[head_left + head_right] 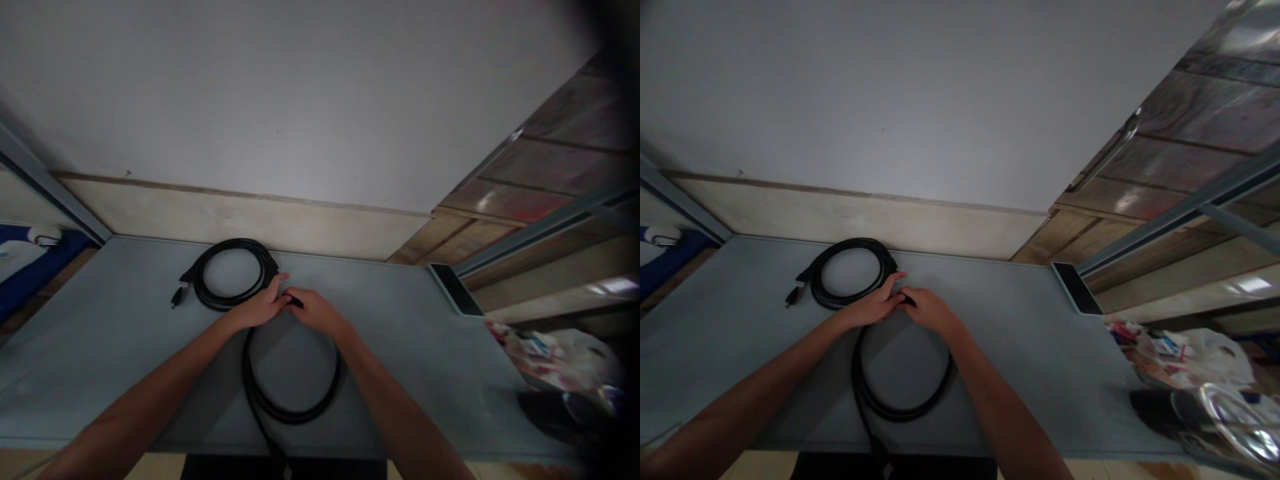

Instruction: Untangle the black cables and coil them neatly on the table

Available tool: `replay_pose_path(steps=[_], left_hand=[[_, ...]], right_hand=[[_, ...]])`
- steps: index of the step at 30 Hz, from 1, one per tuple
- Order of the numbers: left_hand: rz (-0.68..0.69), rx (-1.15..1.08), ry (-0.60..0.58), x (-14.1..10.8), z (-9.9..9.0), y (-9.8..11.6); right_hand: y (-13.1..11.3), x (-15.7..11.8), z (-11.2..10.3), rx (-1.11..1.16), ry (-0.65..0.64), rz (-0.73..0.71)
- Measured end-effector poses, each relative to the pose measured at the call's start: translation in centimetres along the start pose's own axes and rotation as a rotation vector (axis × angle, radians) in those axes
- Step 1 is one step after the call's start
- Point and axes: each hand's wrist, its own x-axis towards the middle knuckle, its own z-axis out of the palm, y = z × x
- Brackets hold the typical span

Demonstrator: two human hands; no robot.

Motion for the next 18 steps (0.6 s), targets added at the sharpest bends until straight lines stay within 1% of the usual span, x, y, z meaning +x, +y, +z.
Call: replay_pose_path(steps=[3, 6, 8, 10, 14, 16, 18], left_hand=[[-0.142, -0.218, -0.076, 0.1, -0.2, 0.7], [-0.209, -0.415, -0.050, 0.0, -0.6, 1.8], [-0.217, -0.510, -0.032, 0.0, -1.0, 2.4], [-0.201, -0.610, -0.038, 0.0, -1.4, 2.5], [-0.165, -0.751, -0.034, 0.1, -1.7, 2.1], [-0.158, -0.759, -0.032, 0.3, -1.6, 1.7], [-0.138, -0.727, -0.018, 0.4, -1.6, 1.3]], right_hand=[[0.2, 0.0, -0.5, -0.033, 0.058, 0.024], [1.0, -0.1, -1.5, -0.036, 0.158, 0.033], [2.1, -0.3, -2.5, -0.064, 0.273, 0.064], [3.4, -0.4, -3.6, -0.111, 0.414, 0.113], [6.1, -0.5, -5.1, -0.165, 0.669, 0.224], [6.9, -0.5, -5.2, -0.170, 0.758, 0.271], [7.1, -0.5, -5.2, -0.168, 0.796, 0.297]])
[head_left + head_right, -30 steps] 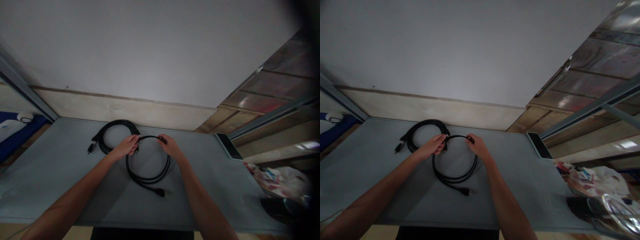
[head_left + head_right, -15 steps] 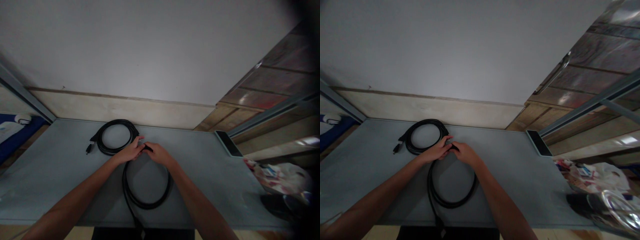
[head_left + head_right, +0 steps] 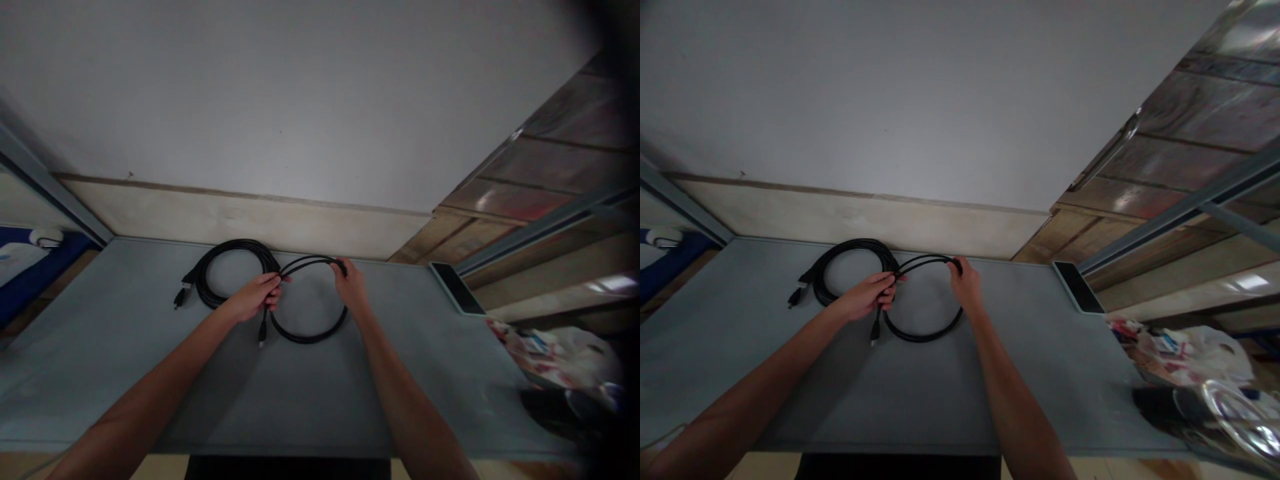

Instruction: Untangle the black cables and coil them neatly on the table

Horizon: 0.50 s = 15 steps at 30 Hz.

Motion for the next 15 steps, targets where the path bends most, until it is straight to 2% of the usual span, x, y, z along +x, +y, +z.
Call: replay_pose_path(steps=[4, 7, 9, 11, 13, 15], left_hand=[[0.076, 0.130, 0.072, 0.2, -0.8, 0.2], [0.064, 0.226, 0.093, 0.0, -1.4, 0.7], [0.027, 0.296, 0.072, -0.1, -1.5, 0.9], [0.031, 0.376, 0.046, -0.2, -1.5, 1.0], [0.068, 0.409, 0.016, -0.3, -1.5, 0.9], [0.094, 0.369, -0.005, -0.2, -1.4, 0.9]], right_hand=[[-1.1, -0.3, -0.4, 0.066, -0.066, -0.003], [-2.4, -0.6, -0.8, 0.275, -0.318, 0.042], [-3.1, -0.8, -1.0, 0.418, -0.530, 0.097], [-3.4, -1.1, -1.0, 0.513, -0.667, 0.168], [-3.5, -1.2, -0.8, 0.593, -0.708, 0.249], [-3.4, -1.3, -0.6, 0.667, -0.668, 0.307]])
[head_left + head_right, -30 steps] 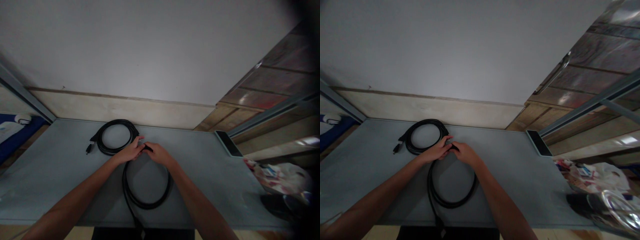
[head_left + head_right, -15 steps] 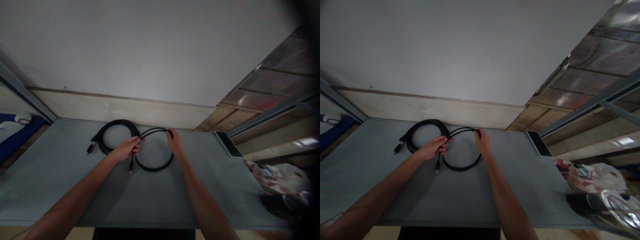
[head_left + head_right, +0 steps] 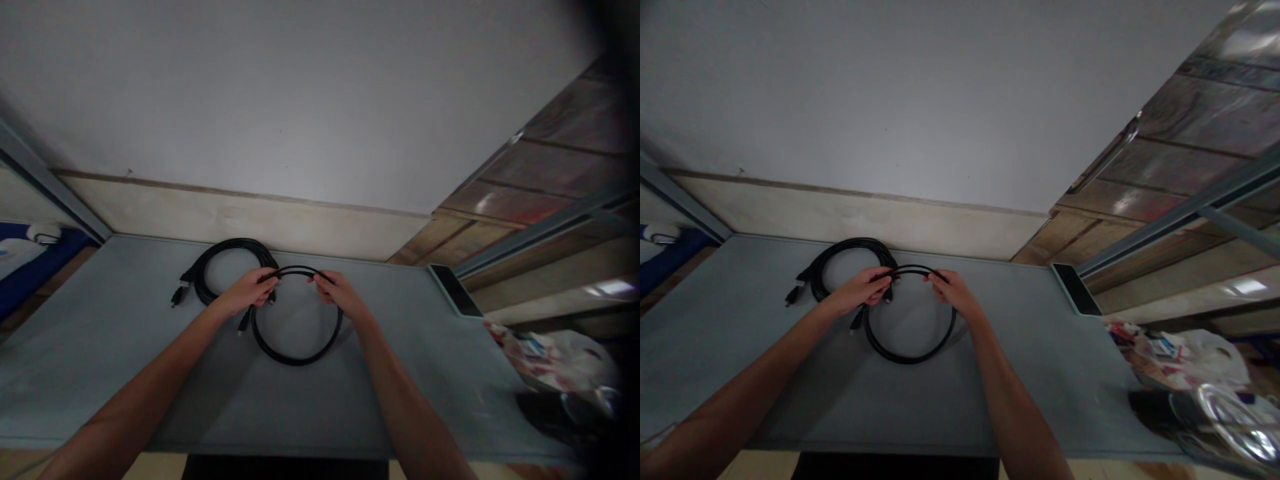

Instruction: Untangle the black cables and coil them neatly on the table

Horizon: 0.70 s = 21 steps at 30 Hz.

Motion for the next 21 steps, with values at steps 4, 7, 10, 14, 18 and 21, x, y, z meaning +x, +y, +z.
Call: replay_pose_path(steps=[4, 7, 10, 14, 18, 21], left_hand=[[0.000, -0.054, 0.015, 0.0, 0.2, -0.1], [0.053, 0.000, 0.050, 0.0, 0.4, -0.3], [0.146, 0.074, 0.044, 0.3, 0.7, -0.6], [0.186, 0.042, 0.139, 0.8, 0.0, -0.3], [0.212, 0.029, 0.455, 1.0, -3.4, 0.8], [0.190, 0.228, 0.643, 0.7, -7.0, 1.3]], right_hand=[[0.3, 0.5, -0.4, 0.147, 0.198, -0.063], [0.4, 0.9, -0.9, 0.223, 0.411, -0.138], [0.7, 1.0, -1.2, 0.234, 0.533, -0.177], [0.9, 1.0, -0.3, 0.177, 0.479, -0.191], [1.0, 1.7, 2.4, -0.065, 0.432, -0.283], [1.0, 3.2, 4.9, -0.243, 0.377, -0.357]])
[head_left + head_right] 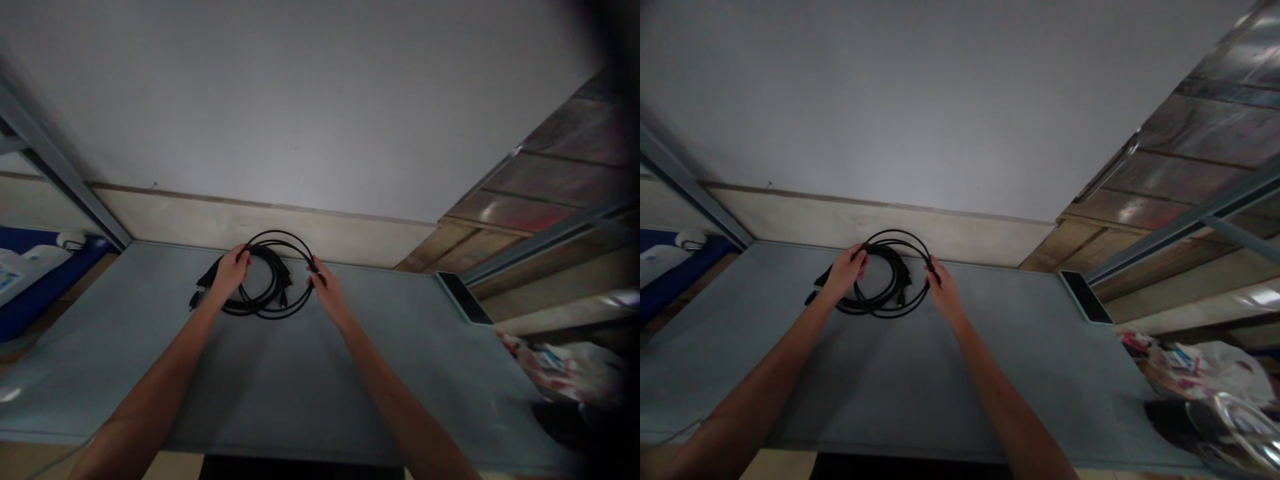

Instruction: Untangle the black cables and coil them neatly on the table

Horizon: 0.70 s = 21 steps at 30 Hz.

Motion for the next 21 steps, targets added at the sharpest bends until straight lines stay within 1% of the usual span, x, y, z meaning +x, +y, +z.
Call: replay_pose_path(steps=[1, 4, 5, 7, 11, 14, 17, 21], left_hand=[[0.009, 0.126, 0.034, 0.6, -1.0, -0.2], [0.139, 0.533, 0.140, 1.7, -3.3, -0.8], [0.178, 0.639, 0.158, 1.8, -3.8, -0.8], [0.230, 0.777, 0.161, 1.9, -4.8, -0.8], [0.269, 0.903, 0.159, 1.9, -6.3, -0.4], [0.235, 0.982, 0.198, 1.9, -6.8, -0.6], [0.199, 1.066, 0.217, 2.0, -6.7, -1.3], [0.134, 1.099, 0.159, 1.9, -6.2, -1.9]], right_hand=[[-0.1, 0.3, 1.0, -0.036, -0.021, -0.022], [-0.3, 1.3, 4.1, -0.100, -0.016, -0.041], [-0.4, 1.6, 5.0, -0.109, -0.008, -0.042], [-0.8, 2.0, 6.6, -0.161, 0.008, -0.059], [-1.4, 2.0, 8.7, -0.355, 0.047, -0.135], [-1.3, 1.8, 9.8, -0.430, 0.065, -0.159], [-0.7, 1.7, 10.5, -0.440, 0.097, -0.152], [-0.5, 1.5, 10.7, -0.425, 0.099, -0.169]])
